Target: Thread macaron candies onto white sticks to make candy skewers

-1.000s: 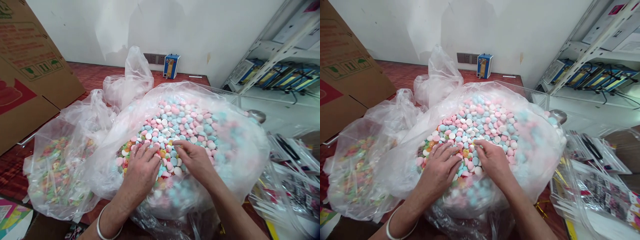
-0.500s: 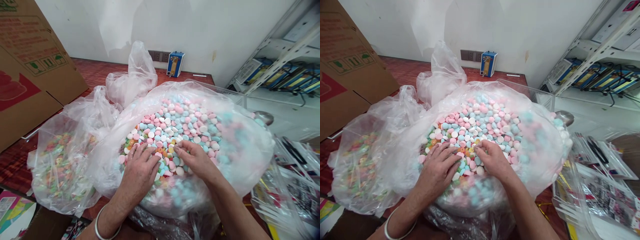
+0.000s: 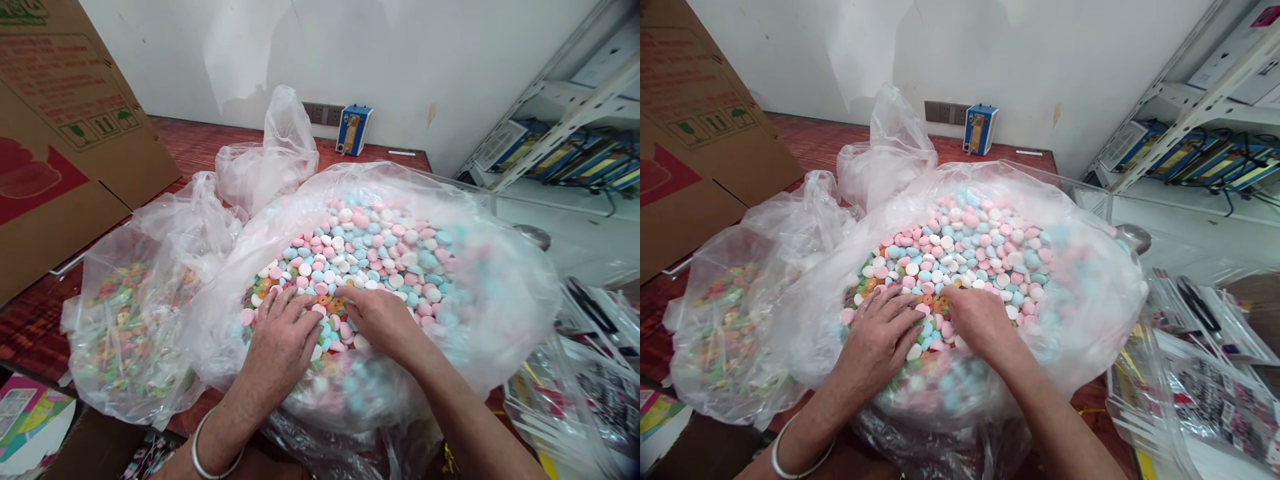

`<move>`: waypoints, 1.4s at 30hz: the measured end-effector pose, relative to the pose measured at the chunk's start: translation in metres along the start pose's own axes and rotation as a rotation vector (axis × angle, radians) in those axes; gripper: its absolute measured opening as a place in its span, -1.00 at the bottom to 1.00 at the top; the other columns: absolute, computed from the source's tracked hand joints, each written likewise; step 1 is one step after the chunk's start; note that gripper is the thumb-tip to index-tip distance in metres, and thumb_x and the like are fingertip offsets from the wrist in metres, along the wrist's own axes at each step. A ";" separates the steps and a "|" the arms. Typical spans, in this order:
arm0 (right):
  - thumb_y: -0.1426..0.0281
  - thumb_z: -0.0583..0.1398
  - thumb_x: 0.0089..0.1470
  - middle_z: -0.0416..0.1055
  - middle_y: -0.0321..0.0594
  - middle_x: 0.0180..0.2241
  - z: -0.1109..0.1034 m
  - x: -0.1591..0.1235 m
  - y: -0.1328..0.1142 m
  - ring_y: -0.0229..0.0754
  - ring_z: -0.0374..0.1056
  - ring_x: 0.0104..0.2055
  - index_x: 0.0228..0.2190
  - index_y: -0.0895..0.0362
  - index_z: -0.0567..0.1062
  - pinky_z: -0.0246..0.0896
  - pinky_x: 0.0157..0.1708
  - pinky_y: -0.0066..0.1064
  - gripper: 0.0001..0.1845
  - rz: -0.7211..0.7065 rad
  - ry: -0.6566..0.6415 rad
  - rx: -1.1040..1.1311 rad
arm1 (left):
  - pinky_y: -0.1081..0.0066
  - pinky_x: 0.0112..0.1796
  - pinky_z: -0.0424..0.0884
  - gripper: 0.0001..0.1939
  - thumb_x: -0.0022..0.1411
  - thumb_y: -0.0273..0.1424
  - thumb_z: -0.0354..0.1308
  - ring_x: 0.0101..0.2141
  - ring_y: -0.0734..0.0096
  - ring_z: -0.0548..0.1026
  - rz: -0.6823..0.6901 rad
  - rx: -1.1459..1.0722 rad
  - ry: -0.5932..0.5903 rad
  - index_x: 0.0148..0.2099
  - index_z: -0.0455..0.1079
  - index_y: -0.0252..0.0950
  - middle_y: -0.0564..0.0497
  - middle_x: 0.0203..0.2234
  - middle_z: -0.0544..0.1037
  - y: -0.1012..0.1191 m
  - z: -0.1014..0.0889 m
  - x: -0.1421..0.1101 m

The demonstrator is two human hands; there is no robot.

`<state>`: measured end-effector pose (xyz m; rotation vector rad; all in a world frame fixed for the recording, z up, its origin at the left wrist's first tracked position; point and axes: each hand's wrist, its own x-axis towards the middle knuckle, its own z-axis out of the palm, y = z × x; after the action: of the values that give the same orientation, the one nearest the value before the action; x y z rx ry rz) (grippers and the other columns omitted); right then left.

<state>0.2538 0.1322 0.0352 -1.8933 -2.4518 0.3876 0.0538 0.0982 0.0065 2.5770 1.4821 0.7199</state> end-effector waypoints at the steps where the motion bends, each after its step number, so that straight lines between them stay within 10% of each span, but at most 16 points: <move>1: 0.48 0.06 0.20 0.51 -0.23 -0.48 0.000 0.001 -0.003 -0.13 0.40 -0.42 -0.10 -0.02 0.53 -0.19 -0.49 -0.39 -0.67 -0.015 -0.020 -0.055 | -0.17 0.23 0.15 -0.83 0.39 -0.37 0.07 0.18 -0.02 0.34 -0.003 -0.002 -0.005 -0.08 0.49 -0.18 0.00 0.03 0.55 0.000 0.000 0.000; 19: 0.40 0.08 0.25 0.51 -0.31 -0.44 -0.002 -0.004 0.013 -0.23 0.34 -0.40 -0.27 0.04 0.56 0.02 -0.41 -0.47 -0.77 -0.112 -0.130 0.377 | -0.17 0.23 0.15 -0.82 0.39 -0.36 0.07 0.18 0.00 0.35 -0.012 -0.017 -0.025 -0.06 0.48 -0.16 0.01 0.02 0.55 0.000 -0.002 0.000; 25: 0.45 0.06 0.24 0.51 -0.27 -0.47 -0.001 0.002 0.001 -0.16 0.36 -0.41 -0.06 -0.02 0.54 -0.11 -0.45 -0.42 -0.66 -0.011 -0.058 0.108 | -0.16 0.23 0.15 -0.82 0.39 -0.37 0.07 0.18 0.01 0.35 -0.013 -0.013 -0.025 -0.06 0.49 -0.18 -0.02 0.03 0.55 0.001 -0.003 0.001; 35: 0.41 0.12 0.20 0.42 -0.33 -0.51 0.003 0.006 0.001 -0.22 0.30 -0.43 -0.26 0.04 0.49 -0.17 -0.48 -0.43 -0.86 -0.034 -0.059 0.122 | -0.15 0.24 0.14 -0.82 0.40 -0.36 0.06 0.18 0.02 0.34 -0.014 0.000 -0.035 -0.06 0.48 -0.17 0.01 0.05 0.54 0.001 -0.002 0.000; 42: 0.14 0.20 0.17 0.20 -0.47 -0.57 0.002 -0.015 0.025 -0.35 0.05 -0.61 -0.30 0.06 0.39 -0.07 -0.57 -0.48 -0.76 -0.005 0.022 1.182 | -0.15 0.23 0.16 -0.83 0.38 -0.37 0.09 0.16 0.01 0.35 -0.007 -0.013 -0.017 -0.05 0.48 -0.18 0.00 0.03 0.55 0.001 -0.003 0.001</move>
<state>0.2815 0.1239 0.0304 -1.2852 -1.5100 1.3811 0.0536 0.0984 0.0092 2.5603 1.4759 0.7034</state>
